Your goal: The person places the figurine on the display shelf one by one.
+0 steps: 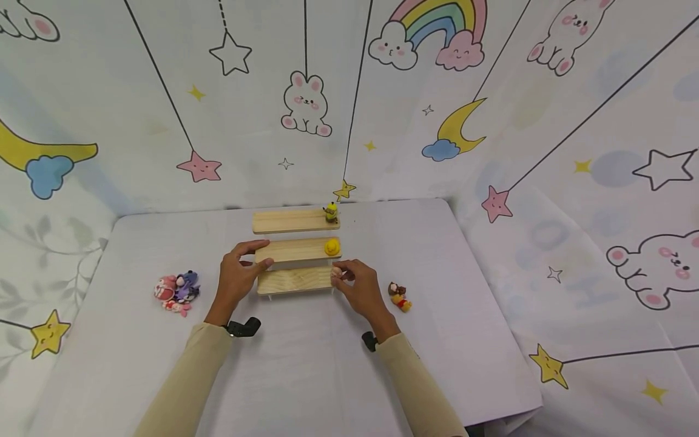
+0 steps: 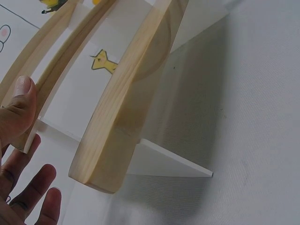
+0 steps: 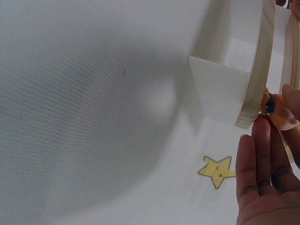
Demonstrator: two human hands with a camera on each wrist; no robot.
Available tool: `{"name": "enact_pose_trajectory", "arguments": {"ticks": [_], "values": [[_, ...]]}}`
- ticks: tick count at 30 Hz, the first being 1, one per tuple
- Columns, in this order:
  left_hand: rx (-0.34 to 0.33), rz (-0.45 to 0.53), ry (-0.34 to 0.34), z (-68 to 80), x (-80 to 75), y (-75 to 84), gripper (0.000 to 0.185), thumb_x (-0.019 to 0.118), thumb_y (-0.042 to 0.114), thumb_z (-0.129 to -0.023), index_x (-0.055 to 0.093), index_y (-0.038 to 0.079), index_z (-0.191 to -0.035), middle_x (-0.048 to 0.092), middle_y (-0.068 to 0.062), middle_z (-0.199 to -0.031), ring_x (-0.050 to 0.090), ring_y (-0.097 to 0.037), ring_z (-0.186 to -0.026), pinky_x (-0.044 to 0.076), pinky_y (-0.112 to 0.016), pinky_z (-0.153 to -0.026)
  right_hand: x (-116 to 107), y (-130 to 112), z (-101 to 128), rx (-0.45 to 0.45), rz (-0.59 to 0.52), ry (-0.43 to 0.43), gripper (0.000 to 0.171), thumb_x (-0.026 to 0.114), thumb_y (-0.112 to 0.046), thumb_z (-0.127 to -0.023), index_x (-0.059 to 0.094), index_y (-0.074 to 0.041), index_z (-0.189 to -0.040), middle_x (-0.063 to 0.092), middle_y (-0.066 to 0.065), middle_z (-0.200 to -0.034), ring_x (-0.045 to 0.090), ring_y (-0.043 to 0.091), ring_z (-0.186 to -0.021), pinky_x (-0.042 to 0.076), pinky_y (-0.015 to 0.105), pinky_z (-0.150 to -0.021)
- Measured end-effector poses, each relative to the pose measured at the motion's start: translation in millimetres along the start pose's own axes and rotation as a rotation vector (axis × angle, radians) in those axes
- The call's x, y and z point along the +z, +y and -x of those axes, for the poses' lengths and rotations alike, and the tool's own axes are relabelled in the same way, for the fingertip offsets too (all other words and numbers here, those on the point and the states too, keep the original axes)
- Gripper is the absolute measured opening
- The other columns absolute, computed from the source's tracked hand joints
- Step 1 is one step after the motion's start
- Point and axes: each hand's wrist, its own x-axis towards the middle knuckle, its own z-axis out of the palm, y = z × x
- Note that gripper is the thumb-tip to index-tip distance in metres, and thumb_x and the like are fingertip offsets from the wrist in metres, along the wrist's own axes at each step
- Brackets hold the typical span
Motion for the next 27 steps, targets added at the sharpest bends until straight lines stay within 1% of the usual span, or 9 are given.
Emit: {"name": "enact_pose_trajectory", "arguments": {"ticks": [7, 12, 16, 21, 25, 27], "values": [[0.01, -0.015, -0.002, 0.0, 0.7, -0.8, 0.05, 0.089, 0.03, -0.088, 0.074, 0.021, -0.135, 0.068, -0.007, -0.142, 0.059, -0.028, -0.126, 0.05, -0.05, -0.1, 0, 1, 2, 0.034, 0.0, 0.021, 0.042, 0.087, -0.022, -0.091, 0.074, -0.024, -0.132, 0.075, -0.003, -0.122, 0.07, 0.014, -0.097, 0.062, 0.037, -0.089], [0.015, -0.009, 0.003, -0.1, 0.0, -1.0, 0.049, 0.089, 0.031, -0.088, 0.075, 0.022, -0.134, 0.068, -0.006, -0.141, 0.059, -0.028, -0.126, 0.05, -0.051, -0.099, -3, 3, 4, 0.016, -0.012, 0.045, 0.044, 0.088, -0.025, -0.09, 0.074, -0.02, -0.131, 0.075, -0.002, -0.122, 0.07, 0.017, -0.098, 0.063, 0.042, -0.089], [0.016, -0.001, 0.006, 0.0, 0.0, -1.4, 0.049, 0.089, 0.03, -0.088, 0.075, 0.022, -0.134, 0.068, -0.006, -0.141, 0.059, -0.028, -0.126, 0.05, -0.05, -0.099, -8, 5, 5, -0.021, 0.001, 0.069, 0.045, 0.089, -0.027, -0.089, 0.074, -0.016, -0.131, 0.076, -0.001, -0.122, 0.071, 0.018, -0.098, 0.062, 0.041, -0.089], [0.017, 0.0, 0.005, -0.2, 0.3, -1.5, 0.049, 0.089, 0.03, -0.088, 0.075, 0.022, -0.134, 0.068, -0.006, -0.141, 0.06, -0.028, -0.126, 0.049, -0.049, -0.099, -17, 11, 7, -0.048, -0.006, 0.093, 0.045, 0.089, -0.024, -0.089, 0.074, -0.016, -0.131, 0.076, 0.001, -0.125, 0.072, 0.019, -0.1, 0.061, 0.037, -0.091], [0.018, -0.003, 0.004, -0.1, 0.6, -1.9, 0.05, 0.089, 0.03, -0.088, 0.074, 0.022, -0.135, 0.068, -0.006, -0.142, 0.059, -0.028, -0.126, 0.049, -0.049, -0.099, -29, 17, 10, -0.037, -0.004, 0.106, 0.046, 0.089, -0.024, -0.089, 0.073, -0.018, -0.132, 0.076, 0.002, -0.128, 0.071, 0.018, -0.102, 0.06, 0.037, -0.091], [0.016, -0.002, 0.004, -0.3, 0.4, -2.0, 0.049, 0.089, 0.03, -0.088, 0.075, 0.022, -0.135, 0.068, -0.006, -0.142, 0.059, -0.028, -0.126, 0.049, -0.049, -0.099, -35, 21, 11, -0.018, 0.001, 0.113, 0.045, 0.088, -0.025, -0.09, 0.073, -0.02, -0.132, 0.076, -0.001, -0.128, 0.071, 0.016, -0.103, 0.059, 0.036, -0.092]]}}
